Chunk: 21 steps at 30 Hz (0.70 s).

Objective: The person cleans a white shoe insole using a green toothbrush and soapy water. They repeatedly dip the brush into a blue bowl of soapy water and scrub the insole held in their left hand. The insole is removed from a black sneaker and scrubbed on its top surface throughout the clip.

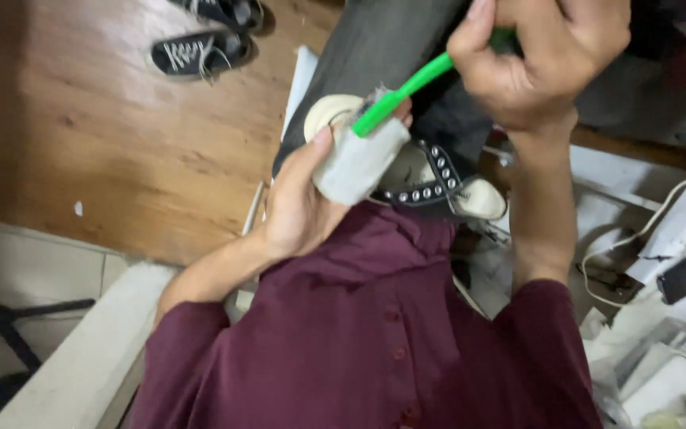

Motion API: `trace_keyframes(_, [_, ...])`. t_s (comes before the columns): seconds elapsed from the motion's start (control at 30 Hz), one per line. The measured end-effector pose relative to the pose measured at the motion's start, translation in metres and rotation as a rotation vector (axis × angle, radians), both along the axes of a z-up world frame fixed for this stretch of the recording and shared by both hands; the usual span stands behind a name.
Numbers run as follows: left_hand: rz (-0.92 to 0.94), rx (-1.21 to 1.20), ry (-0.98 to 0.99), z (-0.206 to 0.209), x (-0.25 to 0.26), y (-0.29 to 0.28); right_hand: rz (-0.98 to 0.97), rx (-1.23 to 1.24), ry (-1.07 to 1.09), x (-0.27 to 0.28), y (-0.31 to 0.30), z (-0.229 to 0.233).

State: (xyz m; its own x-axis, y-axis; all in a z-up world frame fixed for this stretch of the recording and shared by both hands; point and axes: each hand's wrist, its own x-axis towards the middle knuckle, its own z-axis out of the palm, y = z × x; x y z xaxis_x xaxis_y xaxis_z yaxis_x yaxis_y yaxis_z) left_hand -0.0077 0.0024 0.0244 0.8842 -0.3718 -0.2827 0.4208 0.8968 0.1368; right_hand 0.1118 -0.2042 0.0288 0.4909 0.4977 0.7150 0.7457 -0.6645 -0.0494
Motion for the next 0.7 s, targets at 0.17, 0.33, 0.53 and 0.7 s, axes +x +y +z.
trace_keyframes(0.17, [0.035,-0.063,0.028,-0.013,-0.001,-0.003,0.104,-0.175,-0.027,-0.009,0.018,0.004])
trace_keyframes(0.33, [-0.038,0.021,0.107,-0.003,-0.001,0.003,-0.107,-0.286,-0.129,-0.021,0.03,0.013])
trace_keyframes(0.53, [0.05,0.031,0.076,-0.017,-0.01,0.002,-0.021,-0.212,-0.023,-0.023,0.015,0.0])
trace_keyframes(0.7, [-0.054,0.136,0.071,-0.008,-0.002,0.008,0.26,-0.148,0.012,-0.022,0.036,0.014])
